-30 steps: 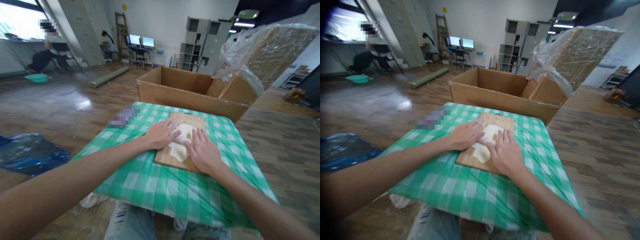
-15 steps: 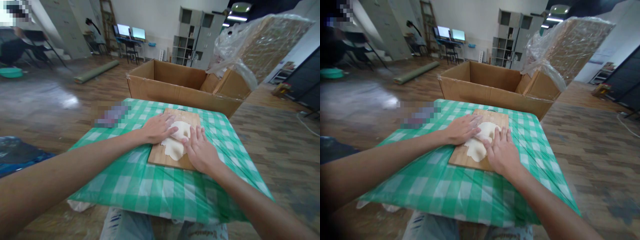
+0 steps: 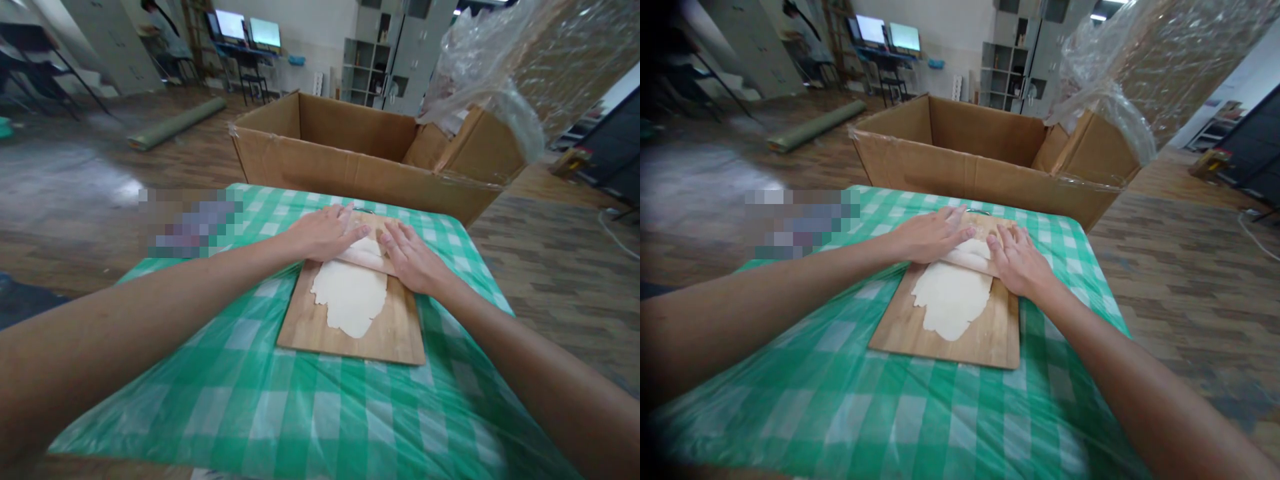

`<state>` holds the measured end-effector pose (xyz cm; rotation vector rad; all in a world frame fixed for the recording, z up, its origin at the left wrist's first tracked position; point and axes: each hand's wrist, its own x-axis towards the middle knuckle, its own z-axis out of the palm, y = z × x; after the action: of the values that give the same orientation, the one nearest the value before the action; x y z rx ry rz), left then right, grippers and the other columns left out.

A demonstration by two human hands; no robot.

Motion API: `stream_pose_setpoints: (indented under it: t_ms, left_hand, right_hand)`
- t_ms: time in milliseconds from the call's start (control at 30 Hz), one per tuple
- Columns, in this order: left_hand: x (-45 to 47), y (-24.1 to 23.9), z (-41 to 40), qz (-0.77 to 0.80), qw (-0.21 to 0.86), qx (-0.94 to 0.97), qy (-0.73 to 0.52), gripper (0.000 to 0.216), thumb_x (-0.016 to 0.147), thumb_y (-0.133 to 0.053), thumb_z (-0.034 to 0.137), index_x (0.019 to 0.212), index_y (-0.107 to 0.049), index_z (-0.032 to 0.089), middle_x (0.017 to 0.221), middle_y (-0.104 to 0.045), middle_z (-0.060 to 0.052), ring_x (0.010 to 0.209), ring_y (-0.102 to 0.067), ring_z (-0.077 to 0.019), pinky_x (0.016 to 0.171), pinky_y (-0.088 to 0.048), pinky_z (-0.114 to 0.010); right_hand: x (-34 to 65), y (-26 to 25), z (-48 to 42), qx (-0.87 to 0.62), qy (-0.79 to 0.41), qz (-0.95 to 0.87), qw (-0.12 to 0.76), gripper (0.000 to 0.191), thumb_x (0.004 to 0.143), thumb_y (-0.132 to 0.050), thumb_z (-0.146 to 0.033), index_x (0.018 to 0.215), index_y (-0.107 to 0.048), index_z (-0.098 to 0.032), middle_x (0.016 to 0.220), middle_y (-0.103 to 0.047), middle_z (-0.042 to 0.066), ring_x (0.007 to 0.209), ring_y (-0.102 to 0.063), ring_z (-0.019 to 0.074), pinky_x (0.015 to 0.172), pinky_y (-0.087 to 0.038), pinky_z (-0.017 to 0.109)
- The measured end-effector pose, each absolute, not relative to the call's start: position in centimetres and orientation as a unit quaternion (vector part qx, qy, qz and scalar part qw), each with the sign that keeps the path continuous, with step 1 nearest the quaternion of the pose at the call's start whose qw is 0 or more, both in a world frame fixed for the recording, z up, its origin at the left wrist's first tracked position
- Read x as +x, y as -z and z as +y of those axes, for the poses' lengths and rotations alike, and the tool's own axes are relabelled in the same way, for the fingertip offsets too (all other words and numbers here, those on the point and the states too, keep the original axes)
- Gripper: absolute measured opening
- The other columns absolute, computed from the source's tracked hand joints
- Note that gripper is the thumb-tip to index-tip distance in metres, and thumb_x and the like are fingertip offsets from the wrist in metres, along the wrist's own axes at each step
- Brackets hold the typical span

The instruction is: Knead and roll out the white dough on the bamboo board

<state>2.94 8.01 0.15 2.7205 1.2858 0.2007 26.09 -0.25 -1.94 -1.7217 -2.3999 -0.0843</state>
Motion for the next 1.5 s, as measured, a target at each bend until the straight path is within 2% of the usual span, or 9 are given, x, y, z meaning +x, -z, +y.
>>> stream_pose_setpoints:
  t_ms: [133,300,433,633,767,867,1033,1333,1500]
  left_hand:
    - [3.2,0.3,8.6,0.441,0.066,0.895,-0.027,0.090,0.098,-0.003,0.075,0.165,-0.025,0.019,0.170,-0.027,-0.015,0.153,-0.031,-0.0375,0.118,-0.031,-0.052]
    - [3.2,0.3,8.2,0.449,0.032,0.892,-0.034,0.080,0.103,-0.007,0.067,0.163,-0.031,0.019,0.169,-0.028,-0.017,0.152,-0.032,-0.0384,0.115,-0.034,-0.054]
    - [2.8,-0.2,6.0,0.450,0.009,0.891,-0.052,0.072,0.104,-0.014,0.065,0.159,-0.039,0.026,0.167,-0.034,-0.013,0.151,-0.034,-0.0384,0.115,-0.034,-0.053]
    - [1.5,-0.2,1.6,0.456,-0.006,0.886,-0.082,0.086,0.102,-0.009,0.069,0.156,-0.041,0.011,0.162,-0.040,-0.020,0.143,-0.047,-0.0368,0.112,-0.040,-0.047]
    - [-0.5,-0.4,-0.9,0.419,-0.004,0.906,-0.068,0.077,0.106,-0.011,0.061,0.153,-0.046,0.012,0.160,-0.046,-0.018,0.143,-0.049,-0.0316,0.112,-0.040,-0.043]
    - [-2.4,-0.7,-2.5,0.357,-0.038,0.931,-0.062,0.070,0.109,-0.014,0.052,0.150,-0.049,0.007,0.159,-0.046,-0.019,0.151,-0.038,-0.0280,0.122,-0.028,-0.041]
    - [-4.0,-0.4,-4.9,0.349,-0.055,0.933,-0.064,0.067,0.110,-0.014,0.047,0.149,-0.050,0.006,0.157,-0.050,-0.018,0.150,-0.040,-0.0281,0.126,-0.019,-0.046]
    - [-2.4,0.9,-2.8,0.424,-0.028,0.900,-0.096,0.073,0.107,-0.013,0.057,0.158,-0.037,0.010,0.164,-0.039,-0.016,0.153,-0.035,-0.0293,0.124,-0.026,-0.044]
    - [-1.3,1.0,2.4,0.440,-0.001,0.896,-0.055,0.072,0.107,-0.007,0.055,0.161,-0.031,0.013,0.169,-0.030,-0.016,0.156,-0.028,-0.0304,0.124,-0.022,-0.046]
  right_hand:
    - [27.9,2.6,2.4,-0.494,0.080,-0.862,0.080,0.066,0.109,-0.007,-0.041,0.144,-0.054,-0.011,0.157,-0.048,0.019,0.148,-0.037,0.0376,0.119,-0.033,0.060]
    - [28.3,2.8,3.8,-0.474,0.123,-0.868,0.077,0.056,0.110,-0.016,-0.035,0.142,-0.054,-0.008,0.153,-0.052,0.022,0.146,-0.038,0.0394,0.118,-0.029,0.065]
    - [27.4,2.4,2.0,-0.482,0.146,-0.860,0.082,0.059,0.111,-0.013,-0.037,0.143,-0.055,-0.010,0.151,-0.054,0.020,0.146,-0.040,0.0360,0.119,-0.031,0.061]
    - [25.6,1.8,-4.0,-0.493,0.158,-0.853,0.066,0.061,0.111,-0.013,-0.034,0.142,-0.057,-0.004,0.148,-0.058,0.022,0.148,-0.041,0.0350,0.122,-0.030,0.056]
    - [23.9,1.9,-8.8,-0.559,0.126,-0.813,0.103,0.070,0.110,-0.018,-0.044,0.151,-0.045,0.005,0.157,-0.046,0.028,0.154,-0.031,0.0366,0.123,-0.031,0.054]
    - [22.8,2.0,-12.7,-0.551,0.110,-0.820,0.112,0.073,0.109,-0.022,-0.051,0.158,-0.035,0.002,0.163,-0.036,0.025,0.157,-0.024,0.0341,0.125,-0.029,0.055]
    - [21.9,2.0,-16.3,-0.545,0.108,-0.825,0.104,0.079,0.107,-0.031,-0.058,0.160,-0.032,0.000,0.167,-0.029,0.022,0.158,-0.021,0.0331,0.128,-0.025,0.051]
    - [22.3,1.5,-9.8,-0.592,0.077,-0.798,0.087,0.086,0.106,-0.018,-0.061,0.156,-0.036,0.007,0.163,-0.034,0.027,0.156,-0.026,0.0356,0.126,-0.026,0.052]
    - [23.7,0.7,-4.0,-0.533,0.069,-0.843,0.026,0.071,0.109,-0.008,-0.045,0.147,-0.054,-0.008,0.159,-0.046,0.021,0.153,-0.033,0.0373,0.123,-0.026,0.058]
